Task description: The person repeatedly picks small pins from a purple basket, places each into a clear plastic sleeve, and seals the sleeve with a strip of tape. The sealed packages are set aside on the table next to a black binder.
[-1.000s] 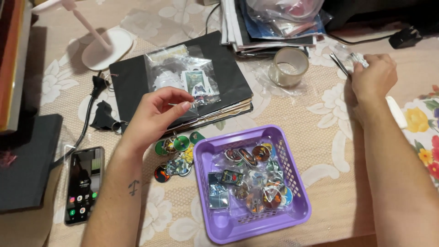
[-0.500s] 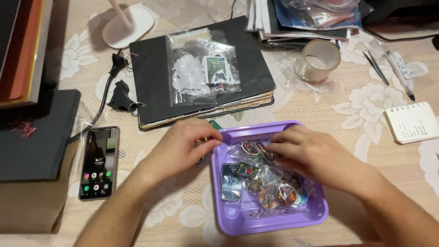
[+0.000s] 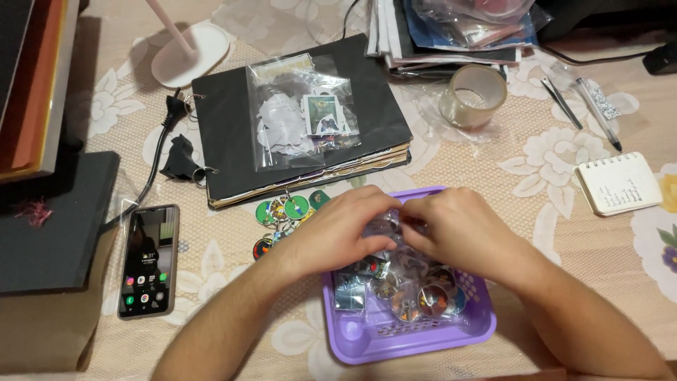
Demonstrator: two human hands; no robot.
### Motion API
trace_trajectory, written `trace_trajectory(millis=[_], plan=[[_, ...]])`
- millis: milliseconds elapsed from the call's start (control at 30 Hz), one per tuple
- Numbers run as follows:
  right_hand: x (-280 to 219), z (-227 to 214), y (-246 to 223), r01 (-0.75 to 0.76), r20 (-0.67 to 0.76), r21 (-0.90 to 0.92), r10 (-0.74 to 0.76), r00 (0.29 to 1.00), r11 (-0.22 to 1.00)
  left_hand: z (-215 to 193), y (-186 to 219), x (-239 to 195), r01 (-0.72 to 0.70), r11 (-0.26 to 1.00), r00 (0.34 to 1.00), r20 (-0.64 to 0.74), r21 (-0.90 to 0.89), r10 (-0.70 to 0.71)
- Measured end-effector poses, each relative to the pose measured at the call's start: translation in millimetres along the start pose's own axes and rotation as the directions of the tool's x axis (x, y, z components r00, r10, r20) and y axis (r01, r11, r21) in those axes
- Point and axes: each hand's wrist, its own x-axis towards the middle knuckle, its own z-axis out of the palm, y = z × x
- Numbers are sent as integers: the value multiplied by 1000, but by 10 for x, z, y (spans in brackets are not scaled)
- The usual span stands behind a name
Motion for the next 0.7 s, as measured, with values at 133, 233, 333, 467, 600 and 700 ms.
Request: trace_trajectory(millis=[133, 233, 333, 467, 600, 700], plan=[[-36, -345, -79, -86, -11, 370, 97, 995, 925, 34, -41, 54, 19, 992, 995, -99, -125, -31], [-3, -342, 11, -77, -66, 549, 135, 989, 832, 164, -192, 77, 46, 855, 966, -195, -516, -170], [-12, -355, 72, -118, -4, 749, 182, 983, 652, 195, -233, 79, 38, 518, 946, -136, -855, -293], [-54, -423, 140, -109, -16, 777, 192, 981, 621, 54, -199, 18, 78, 734, 984, -69, -675, -167], [-44, -330, 201, -24, -97, 861, 211, 973, 507, -19, 79, 7, 118, 907, 991, -11, -404, -134], [89, -82, 199, 63, -151, 921, 202, 968, 384, 100, -89, 28, 29, 834, 964, -204, -551, -168]])
